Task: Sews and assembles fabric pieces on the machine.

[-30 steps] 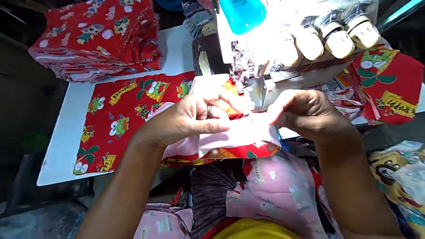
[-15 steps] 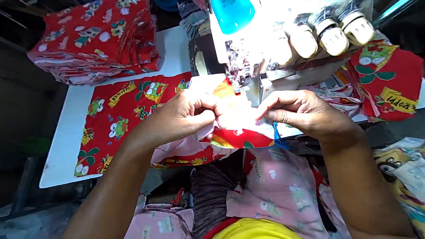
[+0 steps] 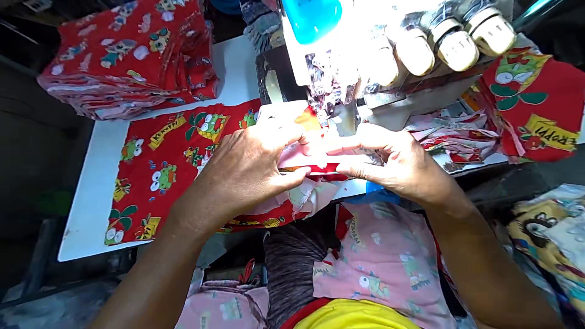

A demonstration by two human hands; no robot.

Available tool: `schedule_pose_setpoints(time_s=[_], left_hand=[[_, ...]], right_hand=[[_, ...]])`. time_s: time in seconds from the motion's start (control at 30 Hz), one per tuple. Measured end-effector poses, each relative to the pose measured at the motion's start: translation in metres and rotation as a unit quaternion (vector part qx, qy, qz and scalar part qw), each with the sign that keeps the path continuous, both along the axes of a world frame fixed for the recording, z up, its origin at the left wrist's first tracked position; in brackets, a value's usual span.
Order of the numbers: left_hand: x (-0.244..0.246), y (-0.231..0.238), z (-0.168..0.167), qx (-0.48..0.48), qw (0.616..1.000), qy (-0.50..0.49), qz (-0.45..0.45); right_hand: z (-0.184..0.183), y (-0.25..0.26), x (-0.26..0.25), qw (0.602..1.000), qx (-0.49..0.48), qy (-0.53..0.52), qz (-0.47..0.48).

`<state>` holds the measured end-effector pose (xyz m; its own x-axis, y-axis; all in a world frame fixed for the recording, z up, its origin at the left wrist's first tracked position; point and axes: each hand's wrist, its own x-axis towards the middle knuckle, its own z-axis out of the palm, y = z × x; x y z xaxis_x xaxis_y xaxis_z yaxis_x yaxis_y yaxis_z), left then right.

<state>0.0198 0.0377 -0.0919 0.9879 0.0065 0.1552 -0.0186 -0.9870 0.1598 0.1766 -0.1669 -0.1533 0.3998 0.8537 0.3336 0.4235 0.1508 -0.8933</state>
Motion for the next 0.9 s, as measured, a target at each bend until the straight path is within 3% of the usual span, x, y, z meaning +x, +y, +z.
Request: schedule_pose_setpoints(time_s=[0.37,0.9], left_hand=[[0.002,0.000,-0.002,-0.060,0.997,-0.040,0.019],[0.022,-0.005,-0.006,-0.026,0.996,-0.043,0.072]], right_hand=[[-0.009,0.005,-0.023,0.993,0.002,-0.006,-0.121],[-0.018,0.001,-0.027,0.986,0.017,0.038,-0.162]])
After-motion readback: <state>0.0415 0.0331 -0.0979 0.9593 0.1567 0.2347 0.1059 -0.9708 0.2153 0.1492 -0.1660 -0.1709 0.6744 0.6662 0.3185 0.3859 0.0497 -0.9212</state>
